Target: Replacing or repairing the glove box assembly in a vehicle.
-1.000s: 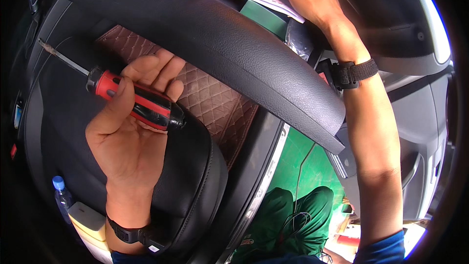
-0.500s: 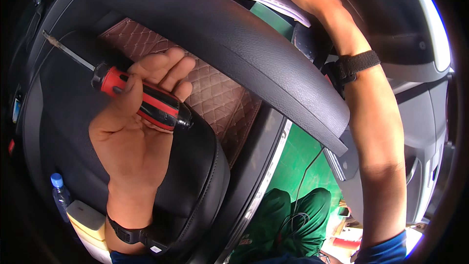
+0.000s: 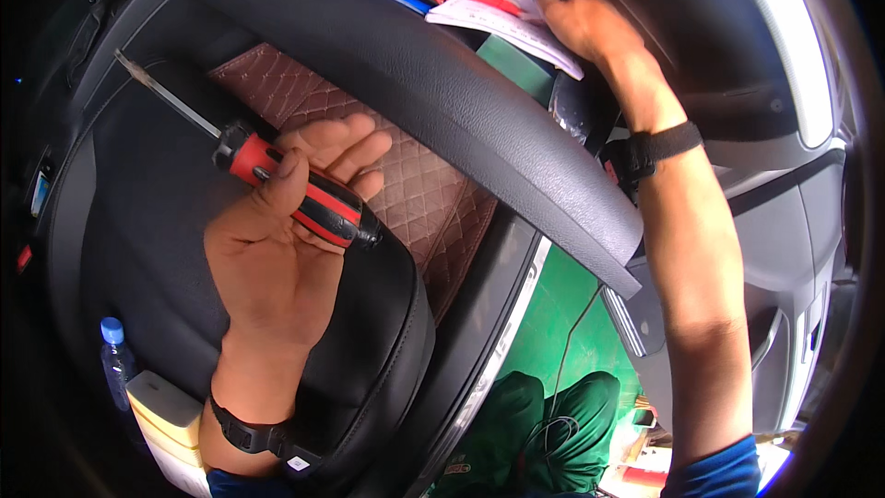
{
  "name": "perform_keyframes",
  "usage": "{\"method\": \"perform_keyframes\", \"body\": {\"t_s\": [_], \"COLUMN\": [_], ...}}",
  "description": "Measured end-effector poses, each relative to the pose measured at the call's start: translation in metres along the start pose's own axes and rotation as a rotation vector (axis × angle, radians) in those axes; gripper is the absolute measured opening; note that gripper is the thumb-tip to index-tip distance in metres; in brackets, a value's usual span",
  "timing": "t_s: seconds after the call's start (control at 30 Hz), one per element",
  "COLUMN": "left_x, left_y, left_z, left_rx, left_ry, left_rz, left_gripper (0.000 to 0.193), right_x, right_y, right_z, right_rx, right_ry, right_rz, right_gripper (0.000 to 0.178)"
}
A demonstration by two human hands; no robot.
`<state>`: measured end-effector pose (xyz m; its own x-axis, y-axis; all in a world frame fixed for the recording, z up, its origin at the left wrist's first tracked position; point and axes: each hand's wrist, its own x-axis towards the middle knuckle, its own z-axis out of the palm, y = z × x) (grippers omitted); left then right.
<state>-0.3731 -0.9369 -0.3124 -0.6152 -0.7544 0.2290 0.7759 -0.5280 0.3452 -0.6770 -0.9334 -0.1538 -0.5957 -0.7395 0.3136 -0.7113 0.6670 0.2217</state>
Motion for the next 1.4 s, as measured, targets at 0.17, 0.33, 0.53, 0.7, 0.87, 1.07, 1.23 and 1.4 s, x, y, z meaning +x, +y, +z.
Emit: {"method": "perform_keyframes", "body": {"t_s": [0.17,0.33,0.53,0.7,0.87,1.07,1.23,1.4], "left_x": [-0.003,-0.002,-0.002,-0.003,-0.005,-0.007,-0.016,-0.030], "left_y": [0.008,0.005,0.002,0.006,0.002,-0.009,-0.012,-0.037], "left_z": [0.000,0.005,0.010,0.014,0.010,0.031,0.030,0.047], "left_rx": [0.035,0.045,0.070,0.114,0.217,0.389,0.745,0.890], "left_ry": [0.083,0.087,0.137,0.145,0.150,0.083,-0.490,-0.617], "left_rz": [-0.025,-0.042,-0.059,-0.042,-0.040,0.001,-0.020,0.020], "left_gripper": [0.032,0.029,0.027,0.026,0.031,0.041,0.067,0.082], "right_x": [-0.009,-0.009,-0.024,-0.081,-0.201,-0.333,-0.364,-0.347], "right_y": [-0.018,-0.002,0.009,0.028,0.065,0.116,0.079,0.007], "right_z": [-0.017,-0.010,-0.021,-0.026,-0.017,0.033,0.025,0.007], "right_rx": [0.035,0.043,0.103,0.408,0.839,1.094,1.319,1.687], "right_ry": [-0.063,0.020,-0.069,0.135,0.177,-0.116,-0.251,-0.250], "right_rz": [0.056,-0.005,-0.032,-0.229,-0.465,0.059,-0.210,-0.329], "right_gripper": [0.058,0.062,0.058,0.051,0.039,0.025,0.035,0.067]}}
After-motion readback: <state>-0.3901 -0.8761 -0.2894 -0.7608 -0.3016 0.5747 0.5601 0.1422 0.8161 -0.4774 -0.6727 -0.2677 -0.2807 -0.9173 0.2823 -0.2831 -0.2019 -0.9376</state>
